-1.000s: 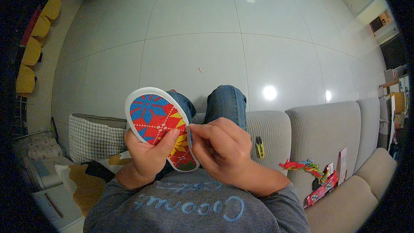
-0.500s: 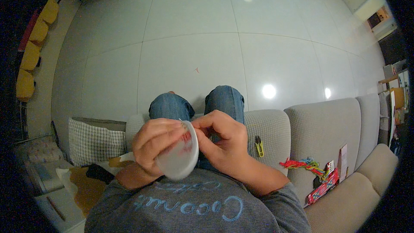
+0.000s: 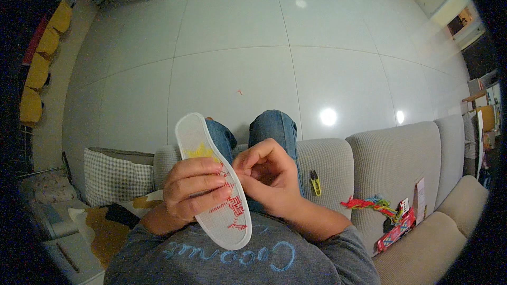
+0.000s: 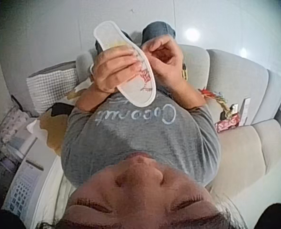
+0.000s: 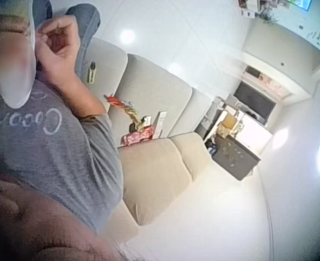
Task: The person sits on a sofa and hand-sews a colorful pattern onto a white shoe insole using a needle and yellow thread. They repeatedly insert the needle through the insole and pull the thread to secure the design.
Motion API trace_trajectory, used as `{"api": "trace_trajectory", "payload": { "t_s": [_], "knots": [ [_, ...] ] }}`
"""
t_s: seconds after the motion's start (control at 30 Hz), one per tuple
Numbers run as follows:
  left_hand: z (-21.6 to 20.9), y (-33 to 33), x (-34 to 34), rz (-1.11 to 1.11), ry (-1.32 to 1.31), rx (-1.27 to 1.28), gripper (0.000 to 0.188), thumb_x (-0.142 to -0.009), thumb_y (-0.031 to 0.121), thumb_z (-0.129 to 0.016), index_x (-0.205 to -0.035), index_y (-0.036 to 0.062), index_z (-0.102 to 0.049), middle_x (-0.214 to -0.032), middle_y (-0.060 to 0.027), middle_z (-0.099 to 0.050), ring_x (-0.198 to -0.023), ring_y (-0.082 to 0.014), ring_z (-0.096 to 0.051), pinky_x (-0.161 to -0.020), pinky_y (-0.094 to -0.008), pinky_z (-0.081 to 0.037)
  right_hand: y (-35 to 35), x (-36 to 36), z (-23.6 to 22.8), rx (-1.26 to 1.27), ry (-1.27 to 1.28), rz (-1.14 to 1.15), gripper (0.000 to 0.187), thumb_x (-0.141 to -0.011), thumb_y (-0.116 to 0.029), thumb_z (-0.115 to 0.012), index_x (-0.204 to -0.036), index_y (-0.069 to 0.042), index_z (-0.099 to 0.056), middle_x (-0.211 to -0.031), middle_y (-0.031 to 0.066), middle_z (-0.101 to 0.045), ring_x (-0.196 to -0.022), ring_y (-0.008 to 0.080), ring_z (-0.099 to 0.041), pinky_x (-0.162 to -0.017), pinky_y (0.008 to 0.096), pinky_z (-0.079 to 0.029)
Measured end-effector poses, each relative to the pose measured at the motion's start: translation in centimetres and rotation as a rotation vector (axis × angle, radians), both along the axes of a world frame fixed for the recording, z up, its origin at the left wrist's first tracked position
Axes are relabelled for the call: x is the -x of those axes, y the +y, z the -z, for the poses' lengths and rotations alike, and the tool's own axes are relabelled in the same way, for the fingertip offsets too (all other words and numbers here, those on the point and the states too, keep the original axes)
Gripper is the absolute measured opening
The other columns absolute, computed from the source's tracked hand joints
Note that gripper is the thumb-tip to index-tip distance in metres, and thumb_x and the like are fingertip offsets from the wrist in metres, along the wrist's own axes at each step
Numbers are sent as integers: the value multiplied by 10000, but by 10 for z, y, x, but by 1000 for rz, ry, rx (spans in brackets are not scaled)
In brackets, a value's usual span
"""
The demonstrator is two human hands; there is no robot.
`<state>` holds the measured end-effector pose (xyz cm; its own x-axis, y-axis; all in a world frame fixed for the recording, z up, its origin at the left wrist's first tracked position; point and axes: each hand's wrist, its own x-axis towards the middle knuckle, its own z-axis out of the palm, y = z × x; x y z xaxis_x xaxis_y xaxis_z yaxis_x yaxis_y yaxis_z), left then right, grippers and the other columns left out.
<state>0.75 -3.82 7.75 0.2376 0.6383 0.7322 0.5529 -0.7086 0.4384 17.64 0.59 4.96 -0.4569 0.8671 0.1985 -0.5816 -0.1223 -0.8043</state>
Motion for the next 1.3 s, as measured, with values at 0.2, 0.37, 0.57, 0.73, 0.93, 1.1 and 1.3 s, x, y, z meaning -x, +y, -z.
{"api": "trace_trajectory", "payload": {
  "t_s": [0.2, 0.37, 0.57, 0.73, 0.93, 1.1, 1.3],
  "knots": [
    [17, 9, 8, 154, -366, 286, 261, -695, 5, -723, -943, 6, -640, -897, -127, -658, -825, -212, -653, -727, -291, -536, 21, -13, -11, -238, -431, -29, 108, -856, -84, -613, -920, 0, -636, -858, 64, -596, -803, 130, -558, -724, 243, -447],
    [9, -2, 0, 125, -927, 846, 229, -737, 14, -715, -955, 11, -641, -910, -82, -676, -800, -126, -644, -732, -273, -529, 25, -7, 0, 272, -17, -364, 93, -831, -90, -647, -869, -6, -638, -887, 50, -582, -826, 143, -543, -744, 275, -435],
    [14, 6, -1, 227, -1125, 887, 301, -706, -6, -719, -988, 23, -619, -914, -70, -671, -816, -134, -643, -743, -280, -530, 13, 10, 6, 549, 221, -327, 94, -872, -156, -590, -843, -71, -562, -897, 34, -571, -866, 149, -535, -826, 328, -407],
    [21, 9, 2, 357, -1383, 937, 379, -720, -49, -669, -1076, 27, -561, -991, -87, -650, -872, -170, -642, -794, -327, -530, 25, 11, 8, 641, 412, -110, 94, -886, -176, -562, -862, -87, -542, -977, 61, -594, -1018, 184, -544, -1011, 481, -367],
    [22, 14, 7, 363, -1527, 1023, 422, -679, -41, -612, -1092, 28, -556, -931, -200, -656, -742, -282, -666, -658, -398, -565, 49, -24, 13, 650, 693, -92, 94, -950, -152, -462, -920, -63, -471, -764, 33, -523, -602, 74, -465, -528, 203, -419],
    [24, 14, 11, 379, -1556, 993, 425, -686, -35, -598, -1104, 31, -556, -919, -210, -658, -709, -294, -665, -638, -409, -566, 72, -59, 31, 511, 466, 280, 114, -948, -170, -479, -896, -68, -485, -616, -15, -406, -495, 55, -334, -431, 201, -304],
    [26, 15, 21, 516, -1580, 1033, 444, -712, -49, -615, -1136, 51, -536, -973, -142, -652, -860, -283, -656, -739, -407, -554, 87, -107, 64, 554, 458, 509, 177, -943, -141, -486, -786, -65, -454, -588, -21, -344, -488, 65, -302, -413, 215, -273]
  ]
}}
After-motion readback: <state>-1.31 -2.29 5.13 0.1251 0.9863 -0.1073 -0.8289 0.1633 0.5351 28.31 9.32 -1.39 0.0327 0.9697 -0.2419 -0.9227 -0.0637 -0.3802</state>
